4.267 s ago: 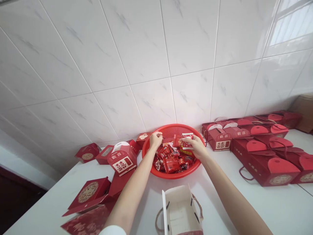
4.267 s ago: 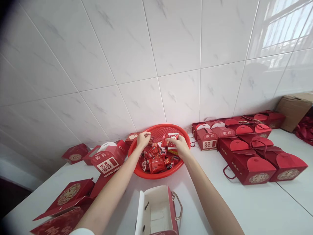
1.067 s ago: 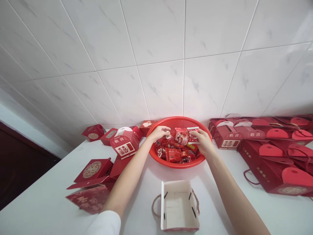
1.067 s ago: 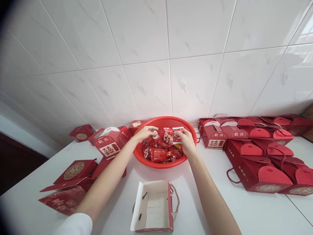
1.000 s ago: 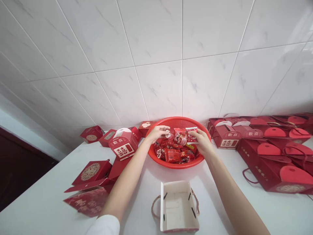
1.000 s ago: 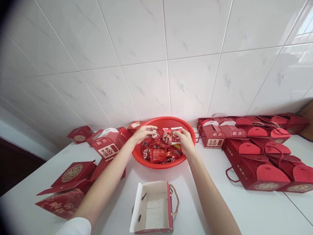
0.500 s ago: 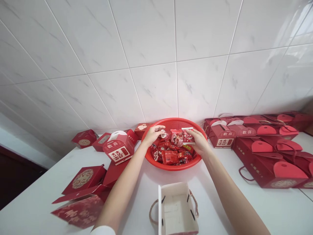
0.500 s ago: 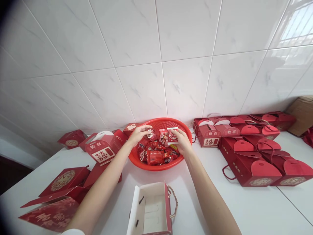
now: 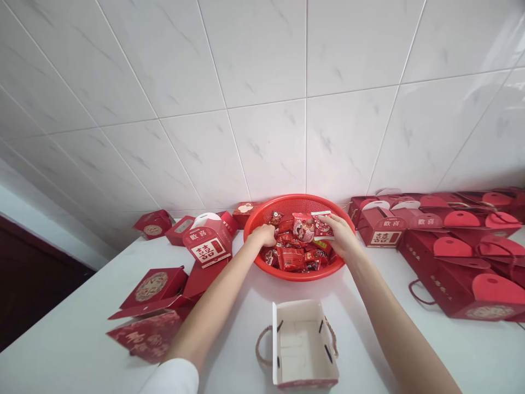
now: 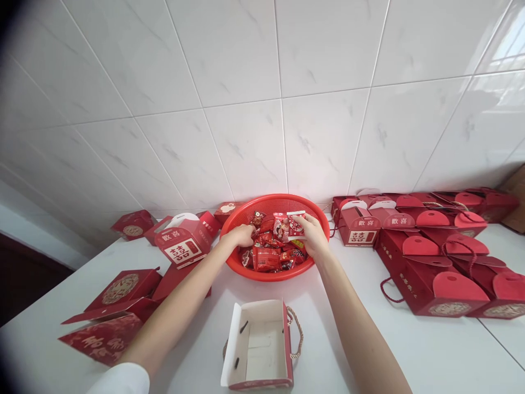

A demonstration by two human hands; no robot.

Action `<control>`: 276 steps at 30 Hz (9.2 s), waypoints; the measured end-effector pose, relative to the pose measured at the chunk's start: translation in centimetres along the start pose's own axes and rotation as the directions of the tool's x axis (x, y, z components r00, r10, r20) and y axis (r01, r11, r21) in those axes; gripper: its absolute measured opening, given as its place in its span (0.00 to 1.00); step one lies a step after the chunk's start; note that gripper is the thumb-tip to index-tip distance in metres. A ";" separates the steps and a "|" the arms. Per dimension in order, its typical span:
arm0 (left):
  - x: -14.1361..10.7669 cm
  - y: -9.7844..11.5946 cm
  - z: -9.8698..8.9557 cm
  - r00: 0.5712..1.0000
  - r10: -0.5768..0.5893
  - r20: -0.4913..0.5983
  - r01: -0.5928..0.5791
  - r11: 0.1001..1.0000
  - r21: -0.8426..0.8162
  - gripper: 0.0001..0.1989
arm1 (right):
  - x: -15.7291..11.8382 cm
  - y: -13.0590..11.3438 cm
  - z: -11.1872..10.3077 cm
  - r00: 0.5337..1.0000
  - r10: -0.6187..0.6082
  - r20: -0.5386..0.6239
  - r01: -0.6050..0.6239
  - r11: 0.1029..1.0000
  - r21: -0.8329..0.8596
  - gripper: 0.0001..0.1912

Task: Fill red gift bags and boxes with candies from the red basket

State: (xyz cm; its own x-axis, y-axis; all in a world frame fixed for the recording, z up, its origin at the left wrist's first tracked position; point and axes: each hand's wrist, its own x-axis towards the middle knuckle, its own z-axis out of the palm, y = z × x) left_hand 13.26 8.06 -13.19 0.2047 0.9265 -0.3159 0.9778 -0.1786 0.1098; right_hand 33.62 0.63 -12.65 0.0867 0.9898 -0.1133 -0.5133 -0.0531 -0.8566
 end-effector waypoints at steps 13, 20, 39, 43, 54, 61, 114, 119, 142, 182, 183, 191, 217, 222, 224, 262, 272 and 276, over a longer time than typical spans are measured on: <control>0.9 -0.6 0.5 0.986 0.169 0.007 -0.168 0.981 -0.099 0.19 | 0.1 0.2 -0.3 1.000 -0.013 0.016 0.013 1.000 -0.025 0.08; 1.4 -0.7 0.3 0.953 0.281 0.111 -0.264 0.953 -0.148 0.27 | 0.1 0.1 -0.1 1.000 0.009 -0.001 -0.009 1.000 -0.003 0.06; 2.4 1.4 0.2 0.910 0.400 0.107 -0.384 0.913 -0.139 0.17 | 0.0 0.2 -0.1 0.999 -0.045 0.002 0.045 0.998 -0.037 0.10; 2.4 2.0 -0.5 0.917 0.395 0.055 -0.301 0.775 -0.555 0.21 | 0.1 0.4 -0.3 0.997 -0.069 0.018 0.070 0.996 -0.055 0.11; 2.2 0.2 -1.1 0.960 0.281 0.011 -0.264 0.914 -0.309 0.09 | -0.1 0.1 -0.1 0.999 -0.039 -0.003 0.039 0.997 -0.069 0.10; 1.4 0.6 -0.8 0.931 0.301 0.206 -0.261 0.944 -0.200 0.19 | 0.1 0.3 -0.2 0.999 -0.049 -0.008 0.048 0.997 -0.068 0.10; 1.8 3.1 -1.2 0.770 0.446 -0.457 -0.610 0.303 -0.732 0.14 | -0.1 0.0 -0.4 0.993 -0.039 0.115 0.055 0.989 -0.137 0.18; 2.1 3.9 -1.3 0.793 0.448 -0.412 -0.563 0.282 -0.777 0.15 | 0.0 0.1 -0.5 0.997 -0.073 0.038 0.077 0.989 -0.123 0.19; 1.5 1.8 -0.7 0.744 0.439 -0.504 -0.587 0.790 -0.178 0.11 | 0.0 0.1 -0.4 0.996 -0.085 -0.041 0.080 0.992 -0.095 0.16; 0.9 1.7 0.4 0.887 0.462 0.010 -0.458 0.881 -0.120 0.10 | -0.4 0.4 -0.4 0.996 -0.079 0.047 0.085 0.986 -0.140 0.16; 1.0 1.7 0.4 0.886 0.463 0.010 -0.458 0.880 -0.123 0.10 | -0.4 0.4 -0.4 0.996 -0.079 0.050 0.086 0.987 -0.139 0.16; 0.7 1.8 0.4 0.890 0.456 0.020 -0.450 0.884 -0.124 0.07 | -0.4 0.4 -0.5 0.995 -0.076 0.064 0.085 0.985 -0.151 0.16; 0.6 1.3 0.1 0.881 0.473 0.025 -0.437 0.832 -0.342 0.21 | -0.4 0.3 -0.5 0.996 -0.058 0.064 0.070 0.980 -0.189 0.17; 1.2 1.0 0.6 0.866 0.500 0.009 -0.452 0.791 -0.412 0.21 | -0.1 0.6 -0.7 0.994 -0.074 0.080 0.085 0.984 -0.155 0.16; 1.2 1.0 0.6 0.854 0.519 0.025 -0.470 0.792 -0.391 0.23 | 0.0 0.7 -0.7 0.993 -0.072 0.091 0.085 0.985 -0.150 0.15; 0.4 1.2 -0.4 0.846 0.509 -0.158 -0.531 0.781 -0.328 0.11 | -0.5 0.1 -0.3 0.997 -0.065 0.040 0.072 0.979 -0.192 0.16; 0.5 1.1 -0.5 0.785 0.544 -0.296 -0.618 0.663 -0.422 0.14 | -0.3 0.3 -0.6 0.994 -0.066 0.090 0.082 0.977 -0.194 0.18; 0.5 1.2 -0.6 0.793 0.509 -0.336 -0.610 0.656 -0.445 0.12 | -0.4 0.2 -0.4 0.994 -0.077 0.081 0.090 0.981 -0.170 0.19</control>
State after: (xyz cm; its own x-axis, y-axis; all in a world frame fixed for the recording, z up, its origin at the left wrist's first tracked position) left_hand 14.46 8.46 -12.66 0.6444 0.7548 0.1225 0.4964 -0.5348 0.6838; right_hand 33.86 0.17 -12.99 0.0562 0.9984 -0.0059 -0.3511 0.0142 -0.9362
